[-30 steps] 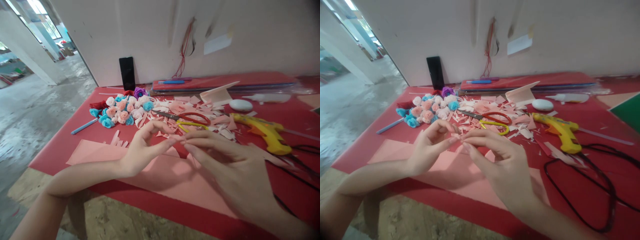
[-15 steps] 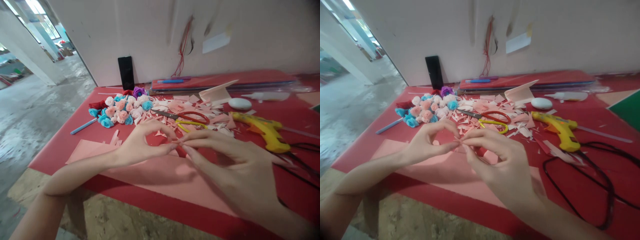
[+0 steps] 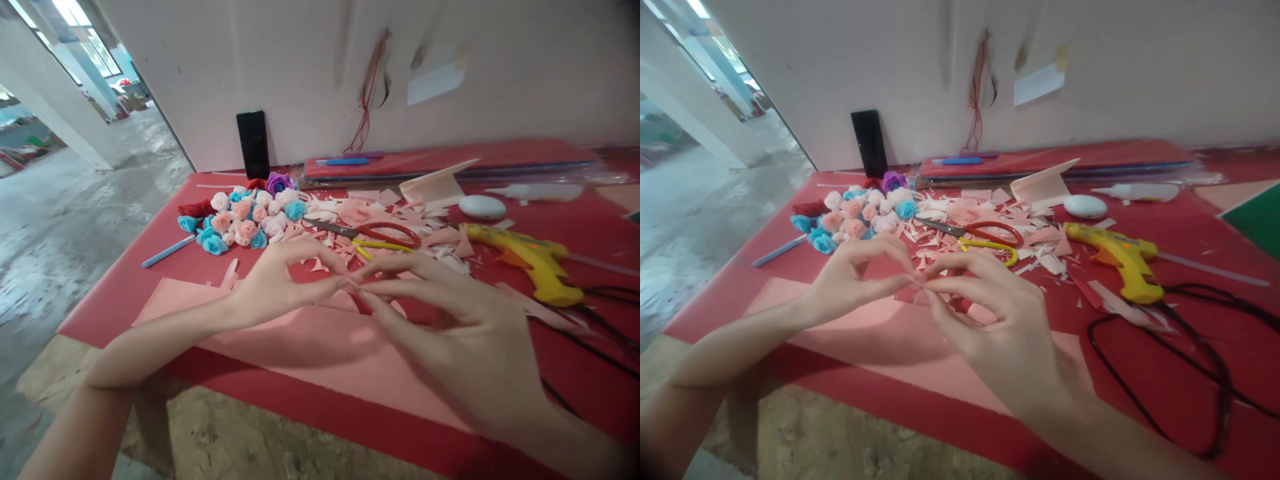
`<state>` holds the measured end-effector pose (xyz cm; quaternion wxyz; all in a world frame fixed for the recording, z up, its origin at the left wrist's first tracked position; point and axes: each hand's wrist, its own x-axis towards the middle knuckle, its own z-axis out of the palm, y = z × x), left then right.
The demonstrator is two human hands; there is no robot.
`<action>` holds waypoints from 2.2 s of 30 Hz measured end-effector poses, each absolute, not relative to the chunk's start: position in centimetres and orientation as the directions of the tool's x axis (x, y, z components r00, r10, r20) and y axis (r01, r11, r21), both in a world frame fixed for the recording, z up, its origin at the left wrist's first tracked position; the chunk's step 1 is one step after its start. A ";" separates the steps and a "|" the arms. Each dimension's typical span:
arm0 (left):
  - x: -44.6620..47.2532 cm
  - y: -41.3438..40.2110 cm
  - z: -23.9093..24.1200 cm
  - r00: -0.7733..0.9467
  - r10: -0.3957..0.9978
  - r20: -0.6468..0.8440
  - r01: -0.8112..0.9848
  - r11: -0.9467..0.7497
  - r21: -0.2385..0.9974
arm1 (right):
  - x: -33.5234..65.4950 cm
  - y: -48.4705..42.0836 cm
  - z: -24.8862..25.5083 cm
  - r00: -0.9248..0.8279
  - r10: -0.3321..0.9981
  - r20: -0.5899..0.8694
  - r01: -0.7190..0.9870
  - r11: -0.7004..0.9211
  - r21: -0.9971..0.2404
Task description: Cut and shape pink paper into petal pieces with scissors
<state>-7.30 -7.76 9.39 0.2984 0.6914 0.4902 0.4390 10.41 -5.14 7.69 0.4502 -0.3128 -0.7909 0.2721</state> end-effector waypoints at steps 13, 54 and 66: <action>-5.7 -8.8 7.4 -0.034 0.984 0.174 -0.287 -0.177 0.941 | 9.4 -5.7 7.5 -0.332 0.936 0.115 0.084 0.150 -0.985; -5.8 -8.9 7.4 -0.052 0.971 0.231 -0.196 -0.237 0.952 | 8.5 -6.7 7.6 -0.315 0.930 0.189 0.240 0.271 -0.932; -6.2 -8.9 7.5 -0.083 0.943 0.322 0.042 -0.319 0.947 | 9.1 -6.1 7.8 -0.299 0.947 0.116 0.108 0.155 -0.982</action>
